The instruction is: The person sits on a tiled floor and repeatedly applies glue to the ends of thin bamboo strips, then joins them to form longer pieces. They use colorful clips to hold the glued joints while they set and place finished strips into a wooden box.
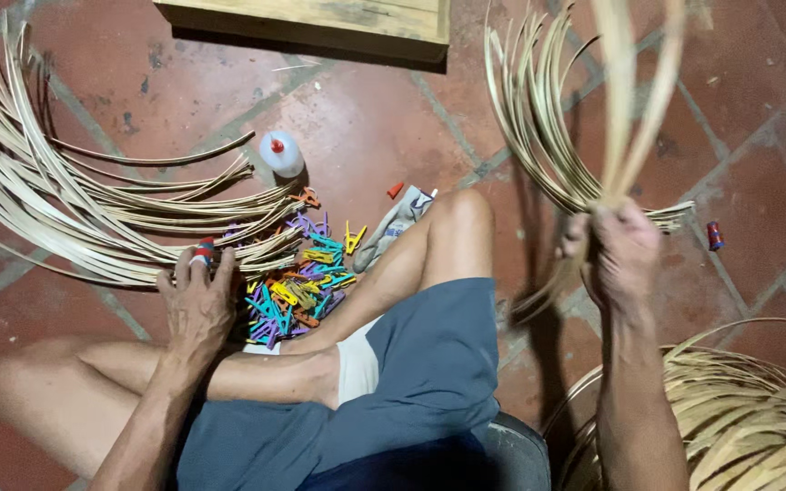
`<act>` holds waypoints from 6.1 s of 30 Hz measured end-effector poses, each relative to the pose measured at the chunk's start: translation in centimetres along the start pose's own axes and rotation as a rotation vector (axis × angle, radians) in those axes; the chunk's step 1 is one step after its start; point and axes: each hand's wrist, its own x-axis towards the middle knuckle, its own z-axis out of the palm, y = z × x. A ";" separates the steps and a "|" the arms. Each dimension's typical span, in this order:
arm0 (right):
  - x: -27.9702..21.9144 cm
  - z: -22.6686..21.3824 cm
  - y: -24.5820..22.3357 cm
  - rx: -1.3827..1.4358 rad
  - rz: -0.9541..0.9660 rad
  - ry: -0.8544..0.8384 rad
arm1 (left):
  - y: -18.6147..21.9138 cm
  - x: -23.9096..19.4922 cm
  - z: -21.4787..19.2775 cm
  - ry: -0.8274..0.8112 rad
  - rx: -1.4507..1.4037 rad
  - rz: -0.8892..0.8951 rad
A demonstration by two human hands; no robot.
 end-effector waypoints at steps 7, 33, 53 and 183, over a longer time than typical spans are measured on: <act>-12.8 5.7 -2.8 0.223 -0.105 -0.125 | 1.4 -0.5 -2.1 0.047 -0.110 -0.069; -10.7 29.8 1.7 -1.733 -0.608 -1.971 | 9.9 -13.5 -12.5 -0.520 -1.421 -0.156; -8.5 22.4 0.8 -0.253 -0.053 -0.678 | 13.4 -8.2 -13.6 -0.443 -2.181 -0.602; -13.2 25.4 3.8 -1.023 -1.157 -1.543 | 7.8 -13.7 -12.0 -0.773 -1.506 -0.326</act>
